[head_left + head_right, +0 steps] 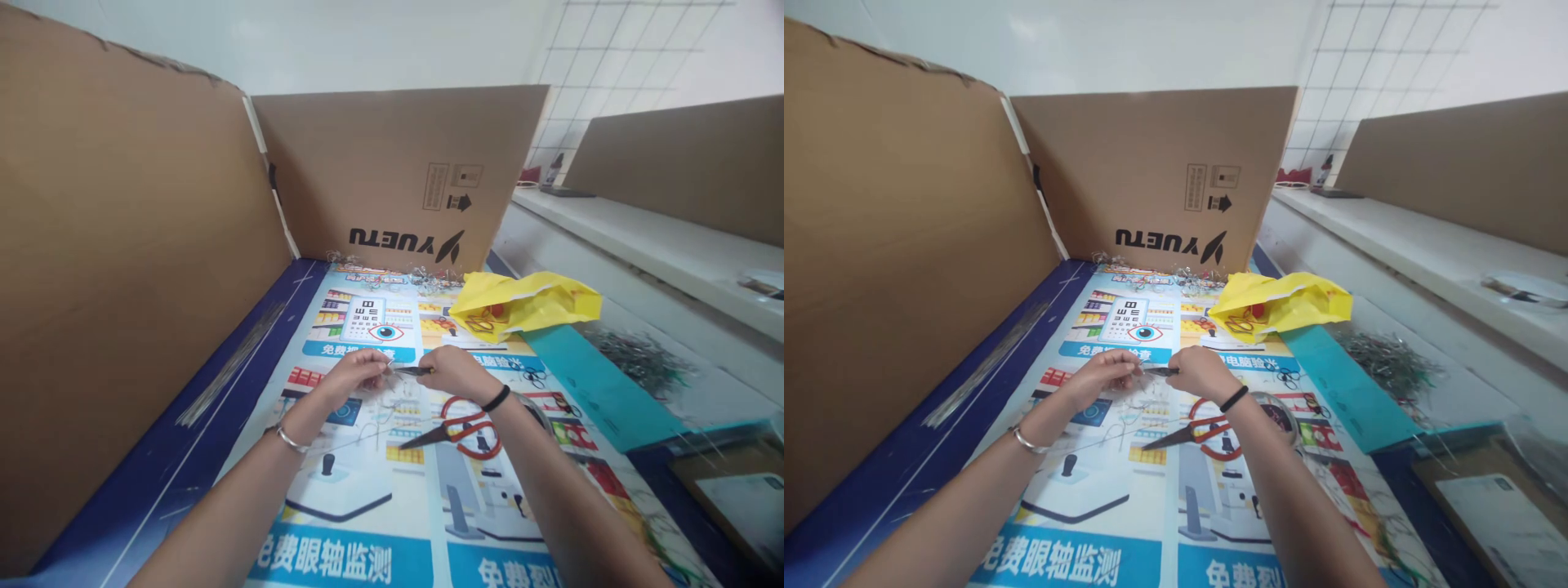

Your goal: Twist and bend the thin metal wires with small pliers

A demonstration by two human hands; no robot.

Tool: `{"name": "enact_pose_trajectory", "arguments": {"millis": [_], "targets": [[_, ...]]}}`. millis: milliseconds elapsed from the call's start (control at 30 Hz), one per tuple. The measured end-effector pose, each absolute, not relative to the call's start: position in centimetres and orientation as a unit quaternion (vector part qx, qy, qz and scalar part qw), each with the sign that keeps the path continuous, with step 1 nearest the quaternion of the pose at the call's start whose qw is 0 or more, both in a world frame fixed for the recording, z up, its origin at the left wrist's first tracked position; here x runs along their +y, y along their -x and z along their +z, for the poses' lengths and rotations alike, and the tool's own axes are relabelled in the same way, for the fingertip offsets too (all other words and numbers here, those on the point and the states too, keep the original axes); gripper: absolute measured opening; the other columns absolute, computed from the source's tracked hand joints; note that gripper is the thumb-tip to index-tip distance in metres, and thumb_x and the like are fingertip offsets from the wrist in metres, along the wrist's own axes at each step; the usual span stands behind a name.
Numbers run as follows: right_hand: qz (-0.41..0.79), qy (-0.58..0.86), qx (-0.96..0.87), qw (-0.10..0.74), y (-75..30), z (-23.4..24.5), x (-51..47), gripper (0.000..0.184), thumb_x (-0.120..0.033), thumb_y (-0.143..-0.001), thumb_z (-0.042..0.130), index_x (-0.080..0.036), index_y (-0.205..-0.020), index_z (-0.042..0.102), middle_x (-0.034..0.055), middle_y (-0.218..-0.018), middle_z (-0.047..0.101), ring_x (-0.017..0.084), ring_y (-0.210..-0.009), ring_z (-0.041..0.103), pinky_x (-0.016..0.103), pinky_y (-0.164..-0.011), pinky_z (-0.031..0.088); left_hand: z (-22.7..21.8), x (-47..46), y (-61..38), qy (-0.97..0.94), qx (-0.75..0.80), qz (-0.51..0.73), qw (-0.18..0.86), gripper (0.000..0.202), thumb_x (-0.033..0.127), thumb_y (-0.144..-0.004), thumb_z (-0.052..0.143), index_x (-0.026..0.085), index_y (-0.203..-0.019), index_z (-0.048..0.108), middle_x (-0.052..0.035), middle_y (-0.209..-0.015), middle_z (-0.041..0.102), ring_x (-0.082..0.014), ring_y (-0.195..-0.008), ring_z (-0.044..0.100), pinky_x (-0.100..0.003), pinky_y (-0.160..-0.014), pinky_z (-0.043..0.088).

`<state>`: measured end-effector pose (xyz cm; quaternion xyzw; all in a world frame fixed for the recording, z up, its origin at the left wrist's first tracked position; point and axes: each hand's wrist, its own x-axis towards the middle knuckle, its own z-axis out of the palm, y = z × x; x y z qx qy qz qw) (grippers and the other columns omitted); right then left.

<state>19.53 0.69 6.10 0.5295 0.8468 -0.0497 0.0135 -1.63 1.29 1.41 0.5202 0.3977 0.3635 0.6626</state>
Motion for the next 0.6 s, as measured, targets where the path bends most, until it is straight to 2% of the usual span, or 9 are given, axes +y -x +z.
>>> {"name": "enact_pose_trajectory", "arguments": {"millis": [200,400,600], "targets": [[-0.060,-0.555,0.830,0.002,-19.2,4.5,0.9,0.018,-0.036,-0.076,0.052,-0.023,-0.076,0.065,0.0016,-0.076,0.066,0.015,-0.071,0.056,0.023,-0.052,0.023,0.7,1.6,1.5,-0.542,0.405,0.354,0.646,0.019,0.029,-0.068,0.064,0.015,-0.075,0.053,-0.0037,-0.073,0.065,-0.0082,-0.052,0.055,-0.020,-0.051,0.039],[-0.088,-0.565,0.819,-0.045,-19.1,2.1,0.2,0.017,-0.030,-0.078,0.047,-0.022,-0.073,0.062,0.0002,-0.074,0.064,0.013,-0.068,0.054,0.023,-0.052,0.022,1.0,1.6,1.0,-0.541,0.440,0.336,0.633,0.016,0.023,-0.067,0.059,0.018,-0.075,0.046,0.0008,-0.060,0.061,-0.0083,-0.045,0.051,-0.018,-0.045,0.036],[-0.104,-0.574,0.808,-0.080,-18.7,0.8,0.0,0.017,-0.027,-0.079,0.047,-0.020,-0.078,0.062,0.0006,-0.079,0.063,0.012,-0.069,0.054,0.023,-0.053,0.024,1.1,1.6,0.7,-0.543,0.474,0.325,0.613,0.019,0.014,-0.064,0.054,0.018,-0.081,0.048,0.0012,-0.070,0.061,-0.0064,-0.045,0.051,-0.018,-0.045,0.038]]}}
